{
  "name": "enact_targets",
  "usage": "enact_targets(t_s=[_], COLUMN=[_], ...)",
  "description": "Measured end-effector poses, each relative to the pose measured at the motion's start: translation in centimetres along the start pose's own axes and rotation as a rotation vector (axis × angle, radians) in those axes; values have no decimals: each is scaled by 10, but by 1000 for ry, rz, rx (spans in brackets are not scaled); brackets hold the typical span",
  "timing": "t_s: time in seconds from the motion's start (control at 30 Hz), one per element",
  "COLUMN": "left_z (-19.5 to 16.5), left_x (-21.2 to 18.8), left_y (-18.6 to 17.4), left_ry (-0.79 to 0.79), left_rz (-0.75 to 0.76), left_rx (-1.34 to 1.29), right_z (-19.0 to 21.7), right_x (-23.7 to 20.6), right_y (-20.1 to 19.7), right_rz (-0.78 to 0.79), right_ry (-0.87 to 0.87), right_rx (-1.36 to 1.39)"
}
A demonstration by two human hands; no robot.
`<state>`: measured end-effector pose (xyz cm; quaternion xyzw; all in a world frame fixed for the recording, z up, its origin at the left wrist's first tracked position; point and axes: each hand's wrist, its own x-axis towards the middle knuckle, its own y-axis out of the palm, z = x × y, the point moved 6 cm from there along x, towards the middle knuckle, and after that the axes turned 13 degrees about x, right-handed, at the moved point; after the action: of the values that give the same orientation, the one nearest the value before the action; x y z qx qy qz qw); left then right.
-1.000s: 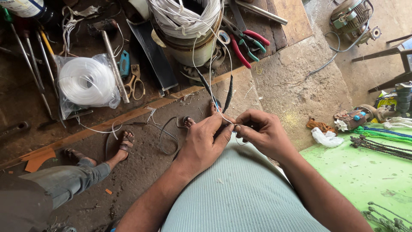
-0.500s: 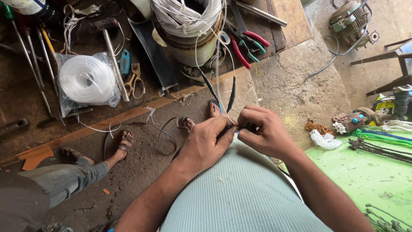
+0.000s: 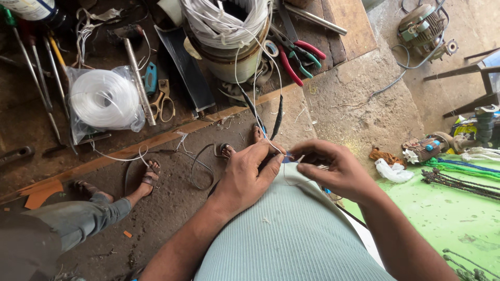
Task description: The person works on a wound white wire coil set in a cylindrical container on a workbench, pulling and arranging the wire leads and wrapping black insulating tape around the wire bundle by hand. They cut tape and wire with scissors and use pliers on the leads, continuing to secure the coil assembly.
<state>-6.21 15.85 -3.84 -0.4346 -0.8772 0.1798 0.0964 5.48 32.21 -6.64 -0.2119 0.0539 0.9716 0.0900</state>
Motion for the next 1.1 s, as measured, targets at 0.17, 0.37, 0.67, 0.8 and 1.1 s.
enact_targets(t_s=[0.17,0.37,0.67,0.8,1.1], left_z=[1,1,-2,-6,0], left_x=[1,-1,-4,-5,-6], left_y=[5,4,5,6,12], left_ry=[-39,10,-22,-12,-7], left_rz=[36,-16,10,16,4], left_rx=[-9,5,-28,-33,41], right_z=[-15,3,7,-11,-21], right_x=[0,-10,-6,-5,14], right_y=[11,30,28,20,8], right_rz=[-11,-32,-55,-39,38], right_ry=[155,148,114,220,211], right_rx=[257,-149,220,533,303])
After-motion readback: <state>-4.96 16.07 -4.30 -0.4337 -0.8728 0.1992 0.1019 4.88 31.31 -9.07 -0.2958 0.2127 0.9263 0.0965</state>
